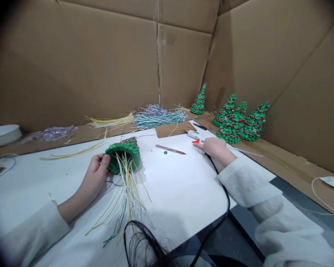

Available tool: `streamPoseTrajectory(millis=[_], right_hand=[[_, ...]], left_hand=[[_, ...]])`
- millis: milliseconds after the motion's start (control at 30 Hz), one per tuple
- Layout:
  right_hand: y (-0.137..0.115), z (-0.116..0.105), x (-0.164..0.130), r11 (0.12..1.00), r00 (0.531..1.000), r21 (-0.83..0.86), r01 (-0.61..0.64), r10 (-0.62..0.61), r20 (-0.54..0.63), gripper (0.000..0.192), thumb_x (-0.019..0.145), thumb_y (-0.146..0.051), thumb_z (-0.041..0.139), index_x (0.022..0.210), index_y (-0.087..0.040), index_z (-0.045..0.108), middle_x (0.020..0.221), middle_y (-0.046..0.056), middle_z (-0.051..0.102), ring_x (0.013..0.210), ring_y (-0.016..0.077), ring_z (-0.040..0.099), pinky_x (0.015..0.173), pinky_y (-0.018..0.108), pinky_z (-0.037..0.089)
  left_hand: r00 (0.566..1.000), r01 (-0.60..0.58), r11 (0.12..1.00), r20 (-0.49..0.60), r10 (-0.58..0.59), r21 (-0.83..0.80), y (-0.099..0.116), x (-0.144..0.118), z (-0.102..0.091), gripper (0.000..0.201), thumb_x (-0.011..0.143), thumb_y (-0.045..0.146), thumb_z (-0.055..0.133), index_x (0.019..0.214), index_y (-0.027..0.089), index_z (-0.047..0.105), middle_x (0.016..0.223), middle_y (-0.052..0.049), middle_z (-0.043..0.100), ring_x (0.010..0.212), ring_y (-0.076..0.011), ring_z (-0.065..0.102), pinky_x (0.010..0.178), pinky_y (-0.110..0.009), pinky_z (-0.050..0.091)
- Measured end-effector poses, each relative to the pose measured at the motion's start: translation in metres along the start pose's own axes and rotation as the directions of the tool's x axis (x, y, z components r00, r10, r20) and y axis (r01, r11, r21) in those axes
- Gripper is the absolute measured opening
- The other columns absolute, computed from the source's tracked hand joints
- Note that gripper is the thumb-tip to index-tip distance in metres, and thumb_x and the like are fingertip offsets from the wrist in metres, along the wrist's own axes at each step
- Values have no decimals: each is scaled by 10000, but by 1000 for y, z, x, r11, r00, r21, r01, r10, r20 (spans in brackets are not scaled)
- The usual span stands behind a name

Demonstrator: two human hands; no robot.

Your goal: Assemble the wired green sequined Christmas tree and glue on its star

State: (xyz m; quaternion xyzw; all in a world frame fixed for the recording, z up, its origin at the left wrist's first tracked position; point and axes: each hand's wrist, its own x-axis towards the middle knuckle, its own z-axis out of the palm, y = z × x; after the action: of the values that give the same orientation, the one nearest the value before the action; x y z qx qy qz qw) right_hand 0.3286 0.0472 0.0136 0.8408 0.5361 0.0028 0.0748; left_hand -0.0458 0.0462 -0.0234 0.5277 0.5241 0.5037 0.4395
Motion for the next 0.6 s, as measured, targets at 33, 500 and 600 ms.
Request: streamPoseTrajectory(millis=[33, 500, 600], right_hand=[[0, 3, 4, 1000, 1000, 22, -18, 17, 22, 622, 804, -643, 435, 814, -74, 687, 863, 233, 669, 864, 316, 634, 674, 363, 440], [17, 3, -8, 697, 987, 710, -102, 162, -17, 344, 767, -454, 505, 610, -153, 560, 477, 61, 563, 471, 160, 512, 512, 286, 375], [3, -5, -20, 553, 990, 833, 0, 115, -76, 273, 779, -379, 506, 596, -178, 490, 499, 40, 553, 473, 131, 489, 527, 281, 385]], left_hand=[[1000, 4, 1000, -3, -4, -19, 0, 0, 0, 426, 740, 585, 565, 870, 211, 406, 604, 60, 461, 428, -104, 436, 388, -234, 371], [993, 83, 924, -49, -109, -373, 7, 5, 2, 552, 567, 639, 687, 769, 173, 472, 557, 49, 501, 456, -109, 497, 373, -218, 393], [992, 91, 917, -46, -118, -387, 8, 4, 2, 540, 561, 609, 713, 760, 163, 483, 564, 42, 517, 458, -110, 505, 389, -224, 411]])
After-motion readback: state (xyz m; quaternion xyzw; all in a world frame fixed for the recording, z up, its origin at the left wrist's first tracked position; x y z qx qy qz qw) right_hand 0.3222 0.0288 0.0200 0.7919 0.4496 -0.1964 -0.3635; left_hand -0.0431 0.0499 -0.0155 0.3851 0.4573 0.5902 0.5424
